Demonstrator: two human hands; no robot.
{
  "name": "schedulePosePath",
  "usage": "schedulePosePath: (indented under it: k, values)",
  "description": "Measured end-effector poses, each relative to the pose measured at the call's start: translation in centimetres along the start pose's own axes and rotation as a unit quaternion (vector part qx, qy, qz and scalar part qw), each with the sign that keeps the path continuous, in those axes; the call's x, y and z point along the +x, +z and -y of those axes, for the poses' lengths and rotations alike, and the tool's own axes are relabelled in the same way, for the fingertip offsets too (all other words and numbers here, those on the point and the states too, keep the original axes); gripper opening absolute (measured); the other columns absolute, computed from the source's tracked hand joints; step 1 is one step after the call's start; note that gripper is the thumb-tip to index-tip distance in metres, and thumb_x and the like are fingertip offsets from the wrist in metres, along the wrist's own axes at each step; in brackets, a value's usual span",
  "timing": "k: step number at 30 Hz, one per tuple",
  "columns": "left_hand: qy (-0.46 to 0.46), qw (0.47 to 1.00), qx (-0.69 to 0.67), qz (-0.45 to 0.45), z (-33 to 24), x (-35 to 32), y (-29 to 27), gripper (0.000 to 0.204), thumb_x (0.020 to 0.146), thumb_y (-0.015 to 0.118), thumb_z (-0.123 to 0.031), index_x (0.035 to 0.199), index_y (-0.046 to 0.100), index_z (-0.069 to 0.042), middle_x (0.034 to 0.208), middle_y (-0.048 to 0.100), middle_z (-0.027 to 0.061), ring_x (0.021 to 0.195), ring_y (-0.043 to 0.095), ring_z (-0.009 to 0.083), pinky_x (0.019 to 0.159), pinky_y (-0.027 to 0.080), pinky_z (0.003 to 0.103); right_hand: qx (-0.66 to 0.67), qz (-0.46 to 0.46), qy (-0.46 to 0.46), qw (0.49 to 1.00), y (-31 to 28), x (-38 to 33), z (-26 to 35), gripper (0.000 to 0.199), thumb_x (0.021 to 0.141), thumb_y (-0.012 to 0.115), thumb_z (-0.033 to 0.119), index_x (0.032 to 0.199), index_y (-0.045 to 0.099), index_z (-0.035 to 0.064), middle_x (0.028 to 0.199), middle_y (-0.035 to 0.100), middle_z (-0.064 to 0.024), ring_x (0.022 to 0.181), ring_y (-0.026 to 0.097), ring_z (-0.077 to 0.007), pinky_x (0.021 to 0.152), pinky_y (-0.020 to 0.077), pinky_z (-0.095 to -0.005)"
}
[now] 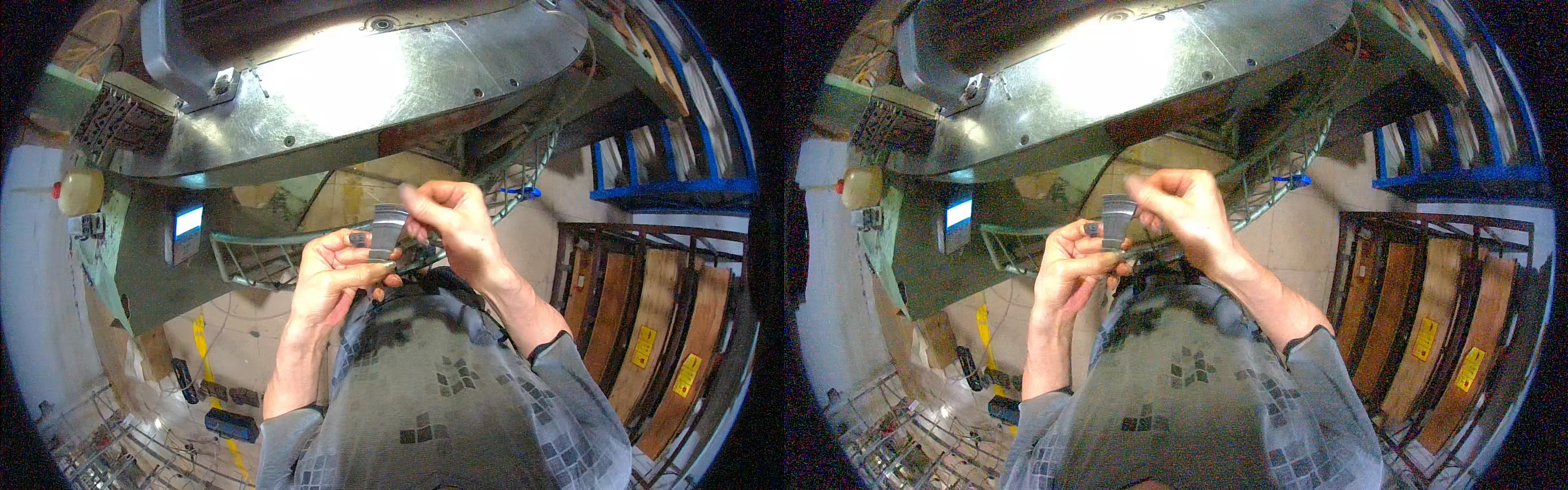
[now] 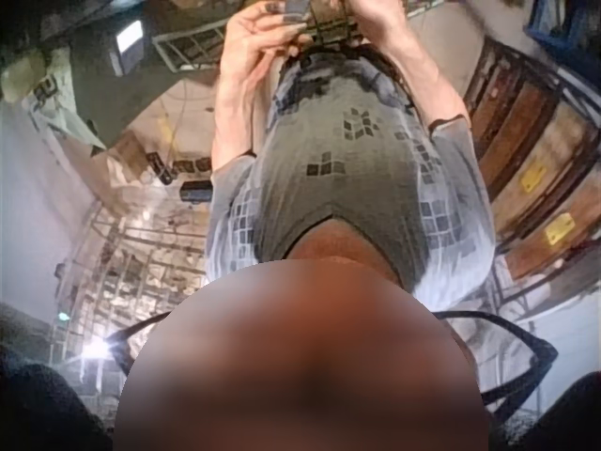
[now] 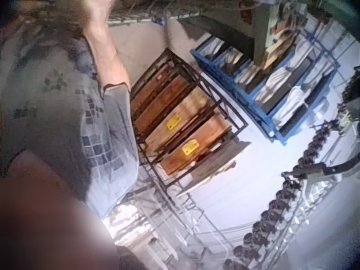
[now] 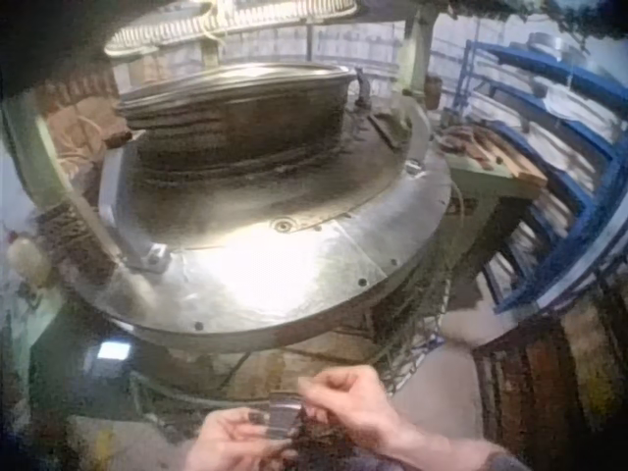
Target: The person repeatedly picks up small metal strips and inserts them into slots around the rim of a large circular metal machine. They handle the strips one at a time, aligning and pressing them into place along the circumference.
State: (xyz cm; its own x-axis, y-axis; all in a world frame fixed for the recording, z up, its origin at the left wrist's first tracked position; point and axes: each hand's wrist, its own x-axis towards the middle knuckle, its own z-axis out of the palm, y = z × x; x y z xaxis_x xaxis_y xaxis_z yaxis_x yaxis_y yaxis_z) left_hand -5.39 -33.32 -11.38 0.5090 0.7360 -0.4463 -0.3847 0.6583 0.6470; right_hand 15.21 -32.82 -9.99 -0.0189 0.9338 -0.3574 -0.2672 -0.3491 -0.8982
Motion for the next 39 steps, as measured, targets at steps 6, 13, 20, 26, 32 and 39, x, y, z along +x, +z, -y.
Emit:
schedulePosePath:
  k: [6,13,20,26,32,39]
  values:
    - [0.038,0.999,0.004,-0.016,0.1,0.1,0.5,0.029,0.082,0.071,0.011,0.109,0.065,0.003,0.100,0.074,0.0185,0.078,0.075,0.0267,0.061,0.062,0.031,-0.030,0.020,-0.016,0.999,0.4,0.1,-0.1,0.024,0.083,0.081,0.020,0.090,0.074,-0.0024,0.081,0.072,-0.0034,0.076,0.062,-0.0063,0.069,0.0503,-0.0239]
    - [0.082,0.991,0.073,-0.077,0.1,1.0,1.2,0.029,0.084,0.073,0.007,0.111,0.062,0.007,0.099,0.073,0.0204,0.085,0.075,0.0277,0.076,0.063,0.035,-0.068,0.073,0.032,0.995,1.5,2.8,0.0,0.029,0.086,0.075,0.022,0.099,0.074,-0.0043,0.086,0.073,-0.0067,0.072,0.064,-0.0109,0.051,0.0539,-0.0294]
    - [0.037,0.996,0.001,-0.077,-3.2,3.0,0.6,0.044,0.080,0.074,0.009,0.120,0.055,0.012,0.109,0.069,0.0251,0.096,0.072,0.0347,0.084,0.063,0.042,-0.002,0.054,0.063,0.997,2.4,5.6,-0.5,0.021,0.088,0.074,0.013,0.103,0.074,-0.0015,0.098,0.073,-0.0087,0.085,0.066,-0.0158,0.079,0.0534,-0.0301]
    - [0.020,0.997,0.014,-0.069,-3.2,3.6,0.8,0.050,0.078,0.073,0.010,0.123,0.053,0.010,0.111,0.068,0.0247,0.097,0.071,0.0379,0.082,0.064,0.047,0.071,0.062,0.126,0.987,2.4,6.3,-0.8,0.025,0.085,0.077,0.009,0.107,0.073,-0.0023,0.103,0.073,-0.0093,0.089,0.068,-0.0174,0.081,0.0537,-0.0292]
    - [0.048,0.995,0.062,-0.061,-2.1,2.6,1.5,0.043,0.078,0.072,0.013,0.119,0.059,0.007,0.106,0.072,0.0220,0.094,0.073,0.0311,0.081,0.063,0.042,-0.022,0.086,0.021,0.996,0.9,4.1,1.6,0.024,0.092,0.073,0.015,0.107,0.073,-0.0030,0.098,0.074,-0.0099,0.087,0.067,-0.0162,0.081,0.0531,-0.0298]
    - [0.076,0.994,0.083,0.000,-0.7,1.5,3.7,0.039,0.081,0.068,0.017,0.118,0.062,0.006,0.105,0.073,0.0170,0.093,0.073,0.0253,0.083,0.062,0.036,-0.046,0.070,0.005,0.996,-0.3,0.7,3.4,0.034,0.086,0.079,0.020,0.106,0.072,-0.0057,0.099,0.075,-0.0122,0.088,0.070,-0.0152,0.077,0.0564,-0.0283]
